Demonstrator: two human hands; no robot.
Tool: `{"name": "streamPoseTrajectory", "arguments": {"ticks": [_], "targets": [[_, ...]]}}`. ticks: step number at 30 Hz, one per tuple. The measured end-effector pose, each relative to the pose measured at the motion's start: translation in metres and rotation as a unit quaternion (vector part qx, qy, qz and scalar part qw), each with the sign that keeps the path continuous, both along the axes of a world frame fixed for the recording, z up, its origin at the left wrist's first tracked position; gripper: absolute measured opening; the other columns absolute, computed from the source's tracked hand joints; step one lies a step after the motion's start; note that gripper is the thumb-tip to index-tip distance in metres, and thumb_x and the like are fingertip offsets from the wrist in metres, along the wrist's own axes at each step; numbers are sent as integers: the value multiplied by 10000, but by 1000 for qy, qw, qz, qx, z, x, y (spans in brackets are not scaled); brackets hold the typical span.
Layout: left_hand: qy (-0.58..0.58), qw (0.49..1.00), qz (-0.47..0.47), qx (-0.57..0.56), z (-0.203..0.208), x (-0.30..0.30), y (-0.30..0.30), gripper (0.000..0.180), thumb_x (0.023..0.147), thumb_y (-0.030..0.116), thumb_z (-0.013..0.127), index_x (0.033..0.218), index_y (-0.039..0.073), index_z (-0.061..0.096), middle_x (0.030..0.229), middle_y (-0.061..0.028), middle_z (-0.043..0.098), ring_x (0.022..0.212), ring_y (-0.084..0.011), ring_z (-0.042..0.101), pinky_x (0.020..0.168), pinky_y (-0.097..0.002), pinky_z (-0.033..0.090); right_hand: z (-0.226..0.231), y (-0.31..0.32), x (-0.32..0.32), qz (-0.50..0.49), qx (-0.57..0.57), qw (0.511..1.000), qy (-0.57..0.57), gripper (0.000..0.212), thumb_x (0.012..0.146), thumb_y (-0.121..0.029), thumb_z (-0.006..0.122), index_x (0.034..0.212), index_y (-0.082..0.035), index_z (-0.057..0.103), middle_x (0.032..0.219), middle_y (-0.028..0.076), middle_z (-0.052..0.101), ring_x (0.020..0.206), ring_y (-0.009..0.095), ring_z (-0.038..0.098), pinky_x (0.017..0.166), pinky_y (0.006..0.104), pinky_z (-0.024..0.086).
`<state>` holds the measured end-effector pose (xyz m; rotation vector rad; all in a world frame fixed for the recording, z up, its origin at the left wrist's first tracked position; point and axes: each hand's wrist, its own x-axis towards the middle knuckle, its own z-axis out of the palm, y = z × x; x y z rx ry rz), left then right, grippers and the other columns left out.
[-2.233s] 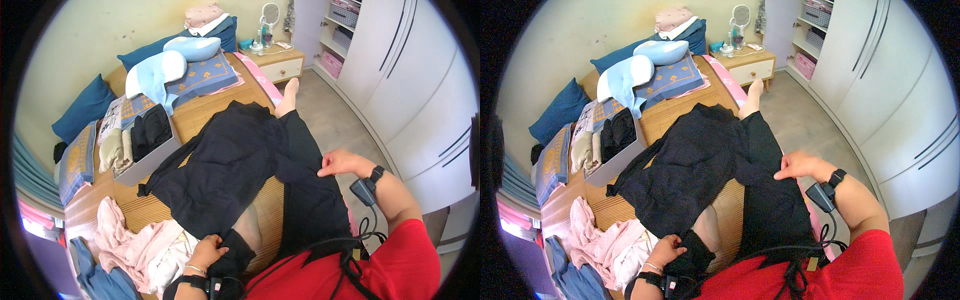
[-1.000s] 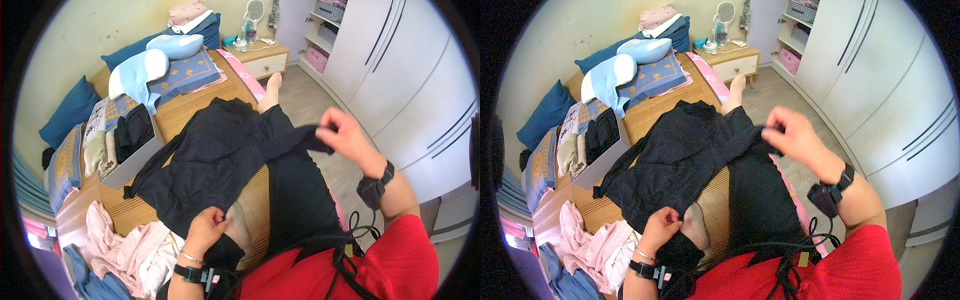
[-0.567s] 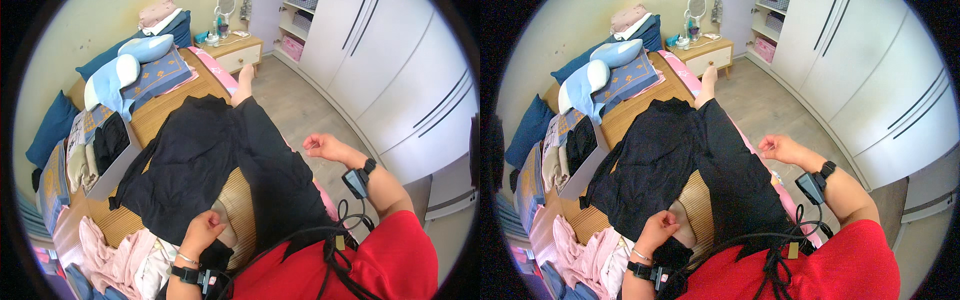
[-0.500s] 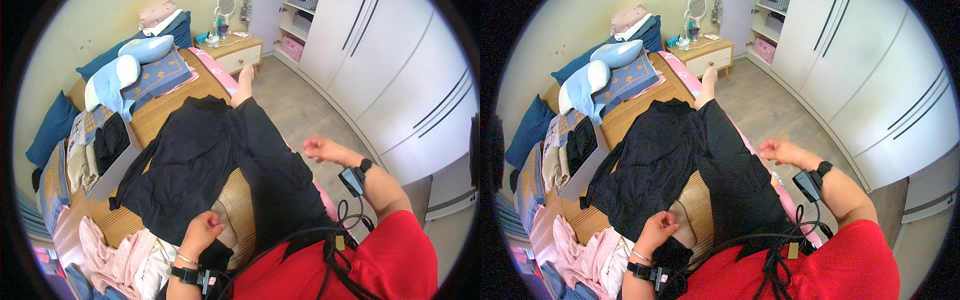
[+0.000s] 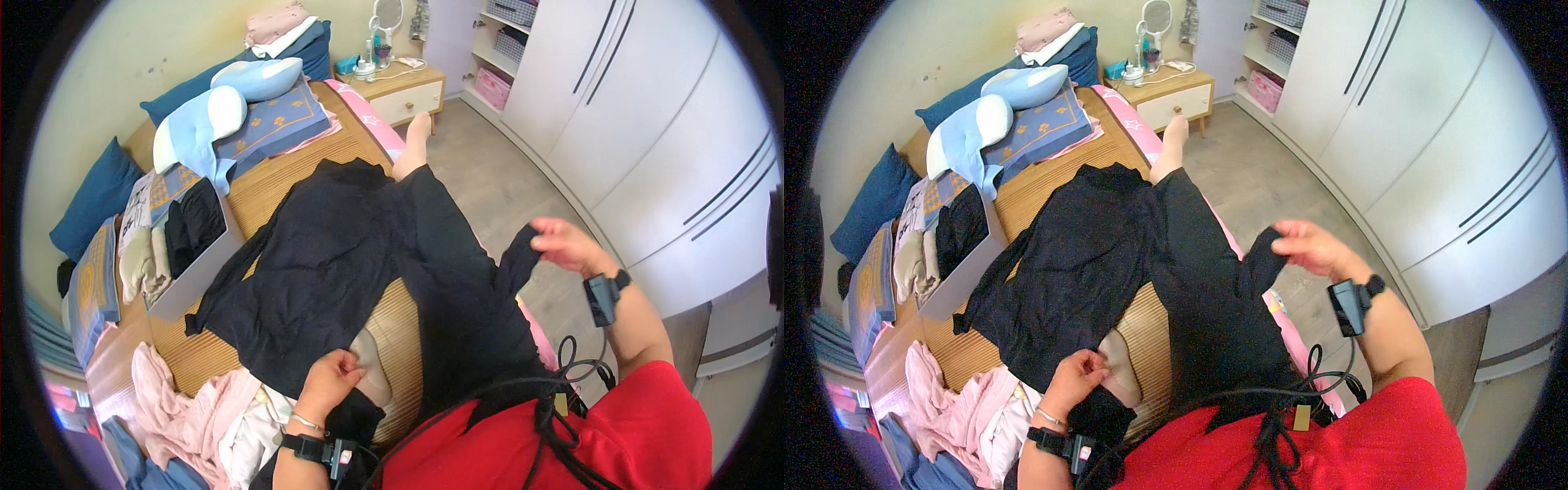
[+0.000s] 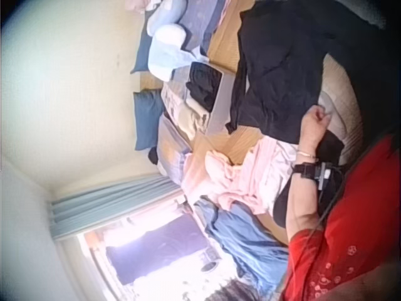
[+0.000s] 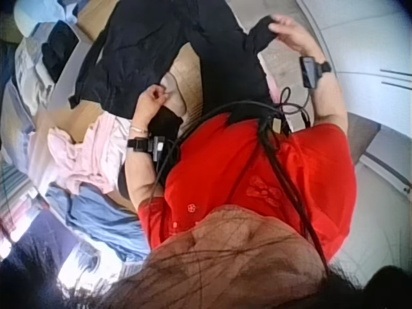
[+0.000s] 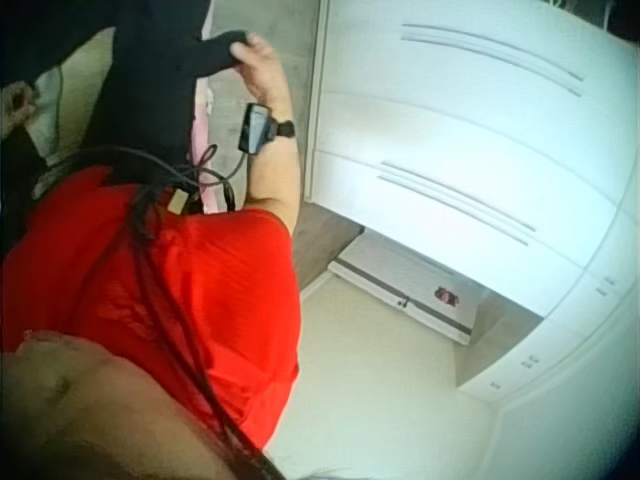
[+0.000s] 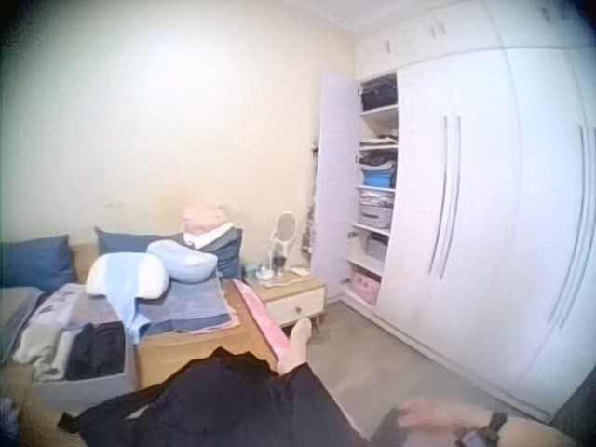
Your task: Fold various items of black clothing and place them into a storage box on a bed.
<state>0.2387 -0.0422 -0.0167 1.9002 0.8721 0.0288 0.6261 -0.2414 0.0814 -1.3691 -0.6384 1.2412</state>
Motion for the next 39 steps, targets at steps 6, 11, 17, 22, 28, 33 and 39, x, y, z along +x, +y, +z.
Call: {"name": "streamPoseTrajectory", "arguments": {"ticks": [6, 11, 17, 22, 28, 33, 39], "targets": [[54, 994, 4, 92, -9, -11, 3, 237, 704, 212, 703, 798, 31, 583, 733, -109, 604, 696, -251, 600, 630, -330, 471, 72, -8, 7, -164, 181, 965, -99, 380, 780, -184, 646, 1093, -25, 499, 893, 43, 599, 801, 132, 598, 721, 281, 509], [80, 990, 13, 117, -7, -16, 1, 262, 692, 239, 705, 810, 33, 592, 778, -116, 614, 746, -277, 604, 661, -353, 475, 102, -23, 11, -267, 279, 922, -20, 267, 850, -268, 580, 1006, -52, 584, 907, 81, 631, 798, 207, 620, 743, 336, 519], [91, 989, 12, 119, -3, -19, 3, 264, 687, 235, 705, 817, 32, 598, 784, -117, 612, 752, -275, 602, 666, -350, 475, 150, -27, -1, -298, 391, 868, -73, 305, 892, -291, 522, 1003, -19, 606, 915, 95, 646, 803, 208, 626, 744, 336, 524], [117, 981, 34, 153, 3, -23, 4, 275, 688, 249, 701, 837, 36, 611, 801, -125, 621, 777, -281, 606, 688, -357, 475, 119, -57, 34, -280, 163, 907, -268, 385, 823, -291, 607, 1119, -53, 544, 1006, 27, 574, 862, 108, 558, 665, 239, 475], [171, 975, -34, 135, 2, -37, 5, 322, 690, 299, 686, 859, 32, 623, 847, -152, 637, 840, -319, 604, 730, -386, 472, 69, -82, 55, -118, -35, 987, -107, 216, 766, -177, 668, 882, -48, 538, 734, 9, 580, 645, 107, 576, 602, 251, 486], [285, 946, -62, 143, 15, -50, 10, 340, 695, 293, 685, 904, 32, 624, 905, -169, 632, 900, -328, 594, 779, -400, 468, 59, -88, 61, -189, -50, 972, -129, 242, 782, -238, 654, 902, -60, 542, 777, 29, 585, 683, 139, 586, 637, 280, 501], [305, 937, -15, 171, -2, -73, 1, 375, 703, 290, 693, 967, 40, 604, 978, -181, 615, 928, -330, 589, 795, -397, 469, 64, -35, 87, -285, 83, 954, -49, 191, 840, -278, 604, 871, -90, 587, 792, 33, 607, 717, 162, 585, 661, 310, 486]]}}
